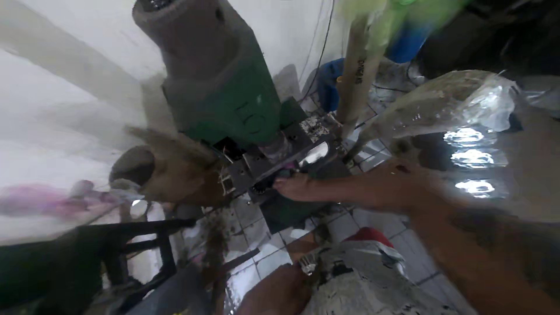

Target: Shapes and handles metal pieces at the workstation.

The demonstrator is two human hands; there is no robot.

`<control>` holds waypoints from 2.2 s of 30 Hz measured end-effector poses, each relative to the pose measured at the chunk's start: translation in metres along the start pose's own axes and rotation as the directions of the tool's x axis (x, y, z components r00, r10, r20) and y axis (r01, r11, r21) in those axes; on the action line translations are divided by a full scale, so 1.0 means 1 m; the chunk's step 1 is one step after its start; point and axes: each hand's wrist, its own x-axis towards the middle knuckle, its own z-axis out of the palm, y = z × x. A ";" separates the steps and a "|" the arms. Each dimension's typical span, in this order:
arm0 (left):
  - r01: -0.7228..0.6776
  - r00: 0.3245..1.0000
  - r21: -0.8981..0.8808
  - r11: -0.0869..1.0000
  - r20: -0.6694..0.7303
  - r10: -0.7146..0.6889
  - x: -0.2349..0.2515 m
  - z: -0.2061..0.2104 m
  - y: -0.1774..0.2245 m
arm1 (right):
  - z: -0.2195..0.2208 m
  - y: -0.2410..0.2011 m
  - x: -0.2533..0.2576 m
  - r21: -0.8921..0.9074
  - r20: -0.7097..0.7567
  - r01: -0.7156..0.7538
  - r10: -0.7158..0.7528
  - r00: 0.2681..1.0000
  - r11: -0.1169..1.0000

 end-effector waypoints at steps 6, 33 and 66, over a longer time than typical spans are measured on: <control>-0.102 0.961 -0.623 0.775 0.139 0.238 0.012 0.026 -0.060 | -0.019 -0.036 0.034 0.059 0.214 0.027 -0.039 0.976 0.998; -0.353 0.936 0.704 0.616 0.263 0.235 0.509 0.060 0.257 | 0.257 0.010 -0.581 0.559 0.364 -0.828 0.880 0.304 0.055; -0.560 0.814 0.670 0.487 0.555 0.173 0.457 0.196 0.377 | 0.057 -0.018 -0.710 0.721 -0.269 -0.638 0.958 0.100 0.269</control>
